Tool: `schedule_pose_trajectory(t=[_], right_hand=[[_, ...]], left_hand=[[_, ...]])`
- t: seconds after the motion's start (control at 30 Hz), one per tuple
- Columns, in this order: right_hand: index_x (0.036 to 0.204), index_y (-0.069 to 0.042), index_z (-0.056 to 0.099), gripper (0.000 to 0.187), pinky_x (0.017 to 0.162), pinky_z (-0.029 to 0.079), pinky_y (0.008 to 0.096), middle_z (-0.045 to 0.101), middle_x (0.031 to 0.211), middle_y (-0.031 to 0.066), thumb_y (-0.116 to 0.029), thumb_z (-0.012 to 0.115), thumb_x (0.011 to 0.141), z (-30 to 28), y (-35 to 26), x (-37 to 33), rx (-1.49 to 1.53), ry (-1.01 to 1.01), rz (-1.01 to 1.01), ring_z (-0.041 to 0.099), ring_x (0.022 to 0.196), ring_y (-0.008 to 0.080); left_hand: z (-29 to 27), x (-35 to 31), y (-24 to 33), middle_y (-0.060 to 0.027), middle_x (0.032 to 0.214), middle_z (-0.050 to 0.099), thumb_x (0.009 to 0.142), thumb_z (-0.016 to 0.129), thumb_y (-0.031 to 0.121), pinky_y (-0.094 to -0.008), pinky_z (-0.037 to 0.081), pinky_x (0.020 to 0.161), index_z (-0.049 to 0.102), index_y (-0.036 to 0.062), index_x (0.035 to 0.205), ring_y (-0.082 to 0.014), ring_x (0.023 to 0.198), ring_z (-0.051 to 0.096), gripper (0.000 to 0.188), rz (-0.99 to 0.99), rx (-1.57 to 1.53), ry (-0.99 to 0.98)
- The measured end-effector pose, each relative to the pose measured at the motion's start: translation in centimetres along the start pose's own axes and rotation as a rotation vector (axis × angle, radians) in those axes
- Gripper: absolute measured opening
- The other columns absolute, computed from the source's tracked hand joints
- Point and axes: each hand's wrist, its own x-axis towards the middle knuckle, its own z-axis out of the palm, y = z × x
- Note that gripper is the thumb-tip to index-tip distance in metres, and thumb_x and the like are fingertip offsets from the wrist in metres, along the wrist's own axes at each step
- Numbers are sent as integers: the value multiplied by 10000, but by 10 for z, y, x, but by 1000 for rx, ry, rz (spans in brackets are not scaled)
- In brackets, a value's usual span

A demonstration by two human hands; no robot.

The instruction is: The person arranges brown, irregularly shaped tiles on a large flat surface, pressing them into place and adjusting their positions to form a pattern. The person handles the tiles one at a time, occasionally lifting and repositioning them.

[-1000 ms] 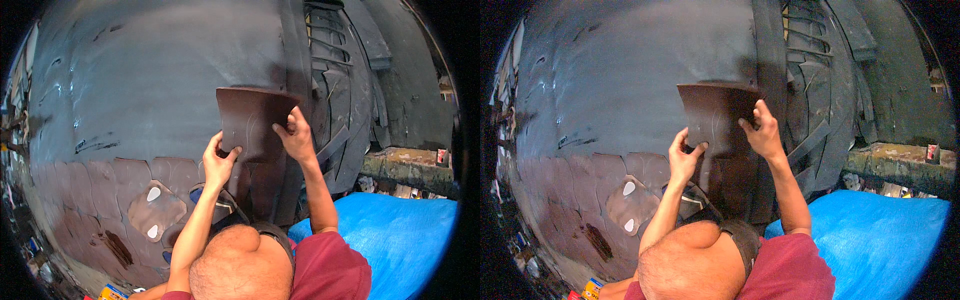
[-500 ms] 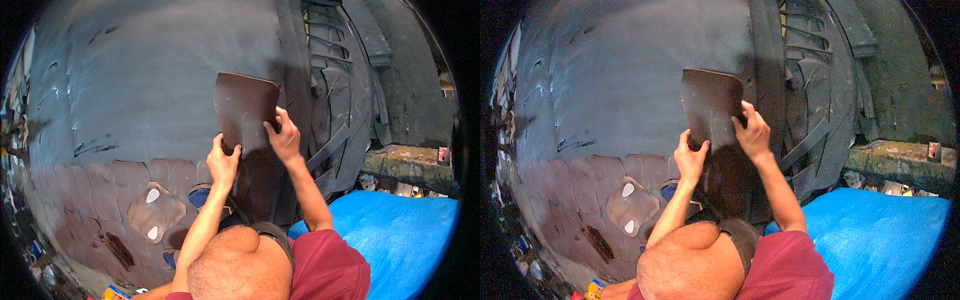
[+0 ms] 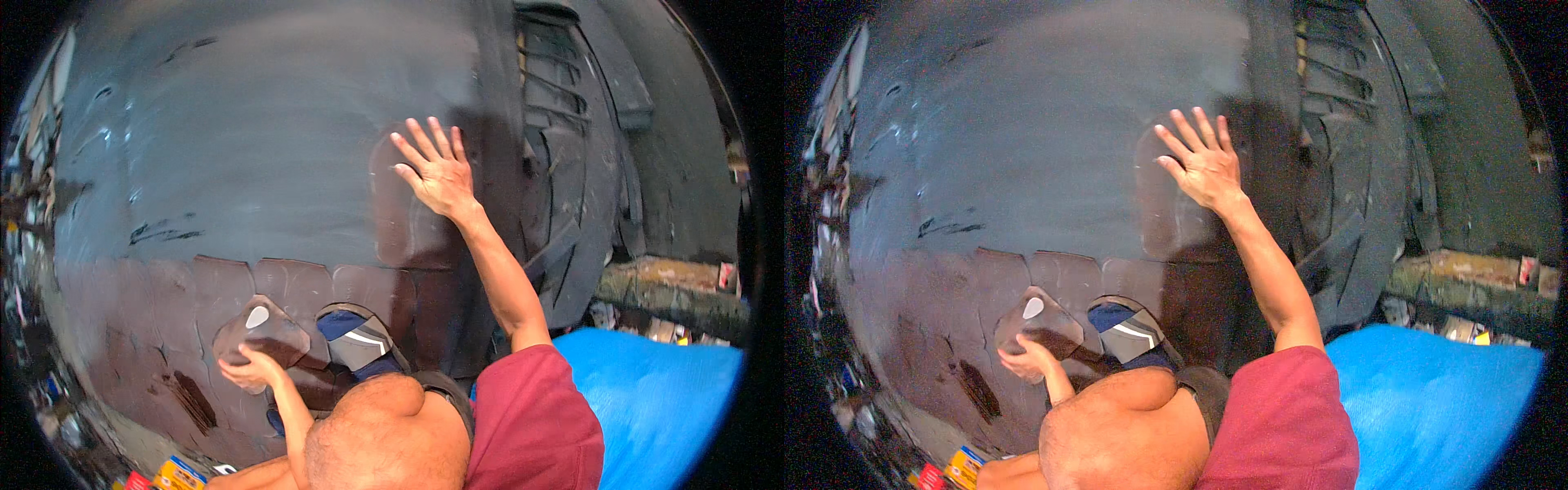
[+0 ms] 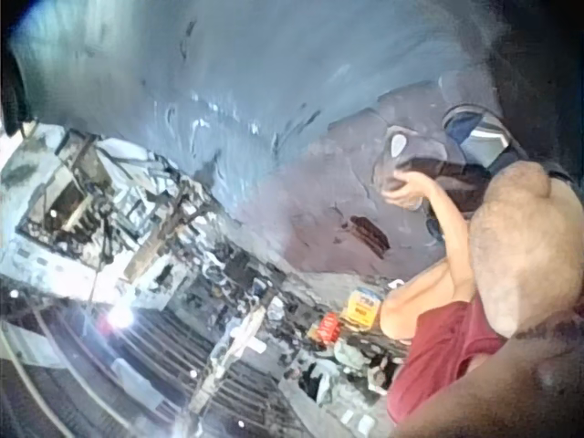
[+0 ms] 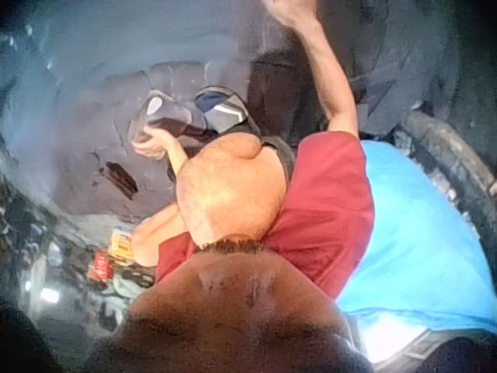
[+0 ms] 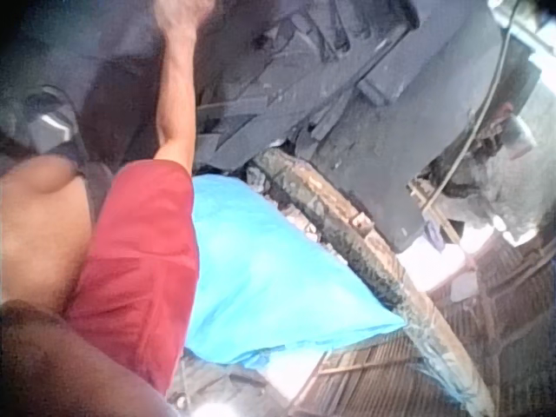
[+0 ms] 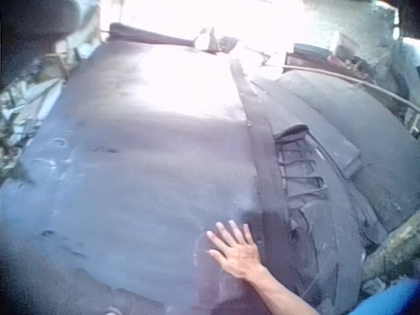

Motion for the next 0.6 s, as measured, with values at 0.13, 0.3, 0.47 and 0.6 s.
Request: schedule_pose_trajectory(t=[0.13,0.3,0.47,0.6], right_hand=[[1568,-307,463,654,1261,85,611,308,1690,119,-620,514,996,-2,-63,-32,92,-146,-70,226,1568,372],[1454,-332,612,546,1272,75,584,325,1684,118,-520,656,943,0,-77,-80,96,-159,-96,203,1582,334],[1451,-131,611,528,1222,237,529,540,1534,163,-359,648,977,-37,-115,-61,421,-124,13,471,1435,351],[1521,-87,515,650,1054,471,478,630,1424,162,-421,662,983,-67,-163,-48,1276,-505,297,575,1305,288]], left_hand=[[-21,17,-38,-328,1558,408,897,575,758,-595,337,1167,479,-43,1486,-497,1448,384,999,-495,282,-415],[-65,30,-14,-292,1389,571,804,866,387,-526,404,1121,598,-7,1300,-410,1369,486,688,-462,-81,-423],[-132,86,41,-110,975,714,803,859,34,-344,575,770,506,40,1326,-202,874,702,631,-475,-883,-782],[-206,121,125,-98,992,743,800,845,-23,-302,558,805,636,-9,1253,-140,915,692,499,-185,-898,-981]])
